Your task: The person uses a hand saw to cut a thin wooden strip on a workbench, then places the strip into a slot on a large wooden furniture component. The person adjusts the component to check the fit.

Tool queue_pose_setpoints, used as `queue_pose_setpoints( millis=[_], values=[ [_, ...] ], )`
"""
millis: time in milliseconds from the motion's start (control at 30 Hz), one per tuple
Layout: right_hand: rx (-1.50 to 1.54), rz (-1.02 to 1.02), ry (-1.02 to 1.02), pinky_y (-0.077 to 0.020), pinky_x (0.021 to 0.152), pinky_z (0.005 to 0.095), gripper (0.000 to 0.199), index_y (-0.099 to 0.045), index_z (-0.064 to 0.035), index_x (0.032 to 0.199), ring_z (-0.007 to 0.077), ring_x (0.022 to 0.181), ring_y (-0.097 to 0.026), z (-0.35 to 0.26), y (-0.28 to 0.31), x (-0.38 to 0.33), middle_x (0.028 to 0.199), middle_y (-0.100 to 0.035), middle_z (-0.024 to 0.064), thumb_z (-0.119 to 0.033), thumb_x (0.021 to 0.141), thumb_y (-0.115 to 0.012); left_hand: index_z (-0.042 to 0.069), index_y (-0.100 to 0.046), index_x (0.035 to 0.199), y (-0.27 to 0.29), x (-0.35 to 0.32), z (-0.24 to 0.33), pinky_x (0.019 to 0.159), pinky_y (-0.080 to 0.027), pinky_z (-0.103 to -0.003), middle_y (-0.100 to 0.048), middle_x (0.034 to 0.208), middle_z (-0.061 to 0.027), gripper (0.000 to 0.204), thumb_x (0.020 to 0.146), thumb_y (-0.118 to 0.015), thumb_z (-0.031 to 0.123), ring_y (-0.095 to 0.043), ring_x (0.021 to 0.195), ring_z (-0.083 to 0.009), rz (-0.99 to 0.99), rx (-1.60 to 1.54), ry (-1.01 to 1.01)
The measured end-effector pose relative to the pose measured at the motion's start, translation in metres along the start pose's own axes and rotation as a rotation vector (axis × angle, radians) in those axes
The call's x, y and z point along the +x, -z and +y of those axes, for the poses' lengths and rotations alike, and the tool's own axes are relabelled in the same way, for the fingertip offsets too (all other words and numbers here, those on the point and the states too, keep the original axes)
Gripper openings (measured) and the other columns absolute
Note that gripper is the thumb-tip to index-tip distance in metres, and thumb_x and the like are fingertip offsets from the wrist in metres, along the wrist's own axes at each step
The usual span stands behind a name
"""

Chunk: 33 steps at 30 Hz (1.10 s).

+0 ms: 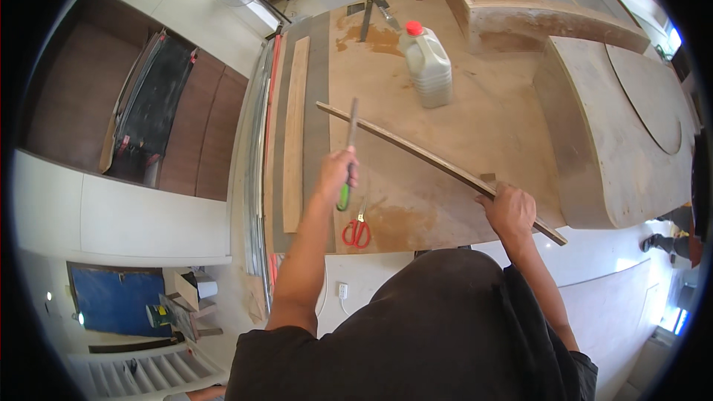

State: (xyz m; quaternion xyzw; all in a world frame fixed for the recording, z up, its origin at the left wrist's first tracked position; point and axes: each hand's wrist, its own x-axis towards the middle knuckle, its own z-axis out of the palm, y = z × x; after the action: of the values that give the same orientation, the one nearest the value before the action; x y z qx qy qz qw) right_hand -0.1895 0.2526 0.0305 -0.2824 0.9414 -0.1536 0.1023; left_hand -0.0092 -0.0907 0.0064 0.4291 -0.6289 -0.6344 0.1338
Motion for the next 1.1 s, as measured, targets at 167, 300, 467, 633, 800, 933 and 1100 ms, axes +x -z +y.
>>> queue_pose_setpoints(
  millis=[167, 300, 467, 633, 800, 933, 1100],
  values=[
    [-0.072, 0.01, -0.001, -0.0541, 0.077, 0.0474, 0.042, -0.071, -0.0024, 0.086, 0.0382, 0.084, -0.072, -0.007, -0.005, -0.01, 0.087, -0.074, 0.0195, -0.043, 0.081, -0.081, 0.004, -0.058, 0.081, 0.022, 0.028, 0.002, 0.048, -0.047, -0.04, -0.058, 0.062, -0.0105, 0.042, 0.104, -0.057, 0.04, -0.056, 0.049, -0.0229, 0.159, 0.638, -0.246],
    [-0.079, 0.04, -0.021, -0.052, 0.081, 0.0471, 0.038, -0.069, -0.0039, 0.086, 0.0387, 0.084, -0.07, -0.008, -0.018, -0.02, 0.087, -0.073, 0.0185, -0.039, 0.081, -0.082, 0.004, -0.062, 0.091, -0.022, -0.021, 0.02, 0.053, -0.049, -0.043, -0.058, 0.064, -0.0137, 0.039, 0.105, -0.055, 0.039, -0.058, 0.051, -0.0251, -0.15, 1.103, -0.582],
    [-0.182, 0.001, -0.005, -0.0501, 0.085, 0.0453, 0.03, -0.066, -0.0066, 0.09, 0.036, 0.088, -0.07, -0.008, -0.044, -0.037, 0.093, -0.07, 0.0164, -0.032, 0.082, -0.08, 0.004, -0.06, 0.093, -0.019, -0.061, 0.058, 0.049, -0.049, -0.03, -0.061, 0.065, -0.007, 0.034, 0.107, -0.053, 0.034, -0.059, 0.051, -0.016, -0.701, 0.274, 0.342],
    [-0.3, -0.077, 0.034, -0.0518, 0.082, 0.0437, 0.021, -0.064, -0.0059, 0.096, 0.0326, 0.09, -0.071, -0.002, -0.077, -0.049, 0.094, -0.069, 0.0143, -0.022, 0.084, -0.071, 0.003, -0.06, 0.094, 0.004, -0.071, 0.051, 0.048, -0.048, -0.028, -0.061, 0.065, -0.006, 0.031, 0.106, -0.053, 0.031, -0.059, 0.05, -0.0137, -0.759, 0.32, 0.554],
    [-0.42, -0.001, 0.102, -0.0552, 0.079, 0.0411, 0.023, -0.064, -0.0016, 0.104, 0.0307, 0.096, -0.073, 0.008, -0.106, -0.066, 0.101, -0.071, 0.0164, -0.019, 0.089, -0.062, 0.003, -0.06, 0.091, 0.041, -0.062, 0.036, 0.046, -0.047, -0.029, -0.061, 0.065, -0.0064, 0.029, 0.104, -0.056, 0.029, -0.059, 0.049, -0.0155, -0.633, 0.323, 0.623],
    [-0.502, 0.035, 0.163, -0.0569, 0.077, 0.0393, 0.023, -0.064, -0.0012, 0.108, 0.0296, 0.098, -0.075, 0.021, -0.125, -0.07, 0.108, -0.072, 0.018, -0.016, 0.092, -0.059, 0.005, -0.06, 0.089, 0.094, -0.03, 0.042, 0.043, -0.044, -0.032, -0.059, 0.064, -0.0052, 0.027, 0.102, -0.06, 0.029, -0.056, 0.047, -0.0154, -0.374, 0.275, 0.622],
    [-0.579, 0.16, 0.182, -0.0572, 0.076, 0.0379, 0.023, -0.064, -0.0024, 0.109, 0.029, 0.097, -0.075, 0.025, -0.136, -0.077, 0.108, -0.072, 0.0169, -0.017, 0.092, -0.059, 0.002, -0.059, 0.094, 0.211, 0.066, 0.031, 0.042, -0.047, -0.034, -0.06, 0.065, -0.0062, 0.024, 0.102, -0.06, 0.024, -0.056, 0.048, -0.0168, 0.068, 0.175, 0.565]
  ],
)
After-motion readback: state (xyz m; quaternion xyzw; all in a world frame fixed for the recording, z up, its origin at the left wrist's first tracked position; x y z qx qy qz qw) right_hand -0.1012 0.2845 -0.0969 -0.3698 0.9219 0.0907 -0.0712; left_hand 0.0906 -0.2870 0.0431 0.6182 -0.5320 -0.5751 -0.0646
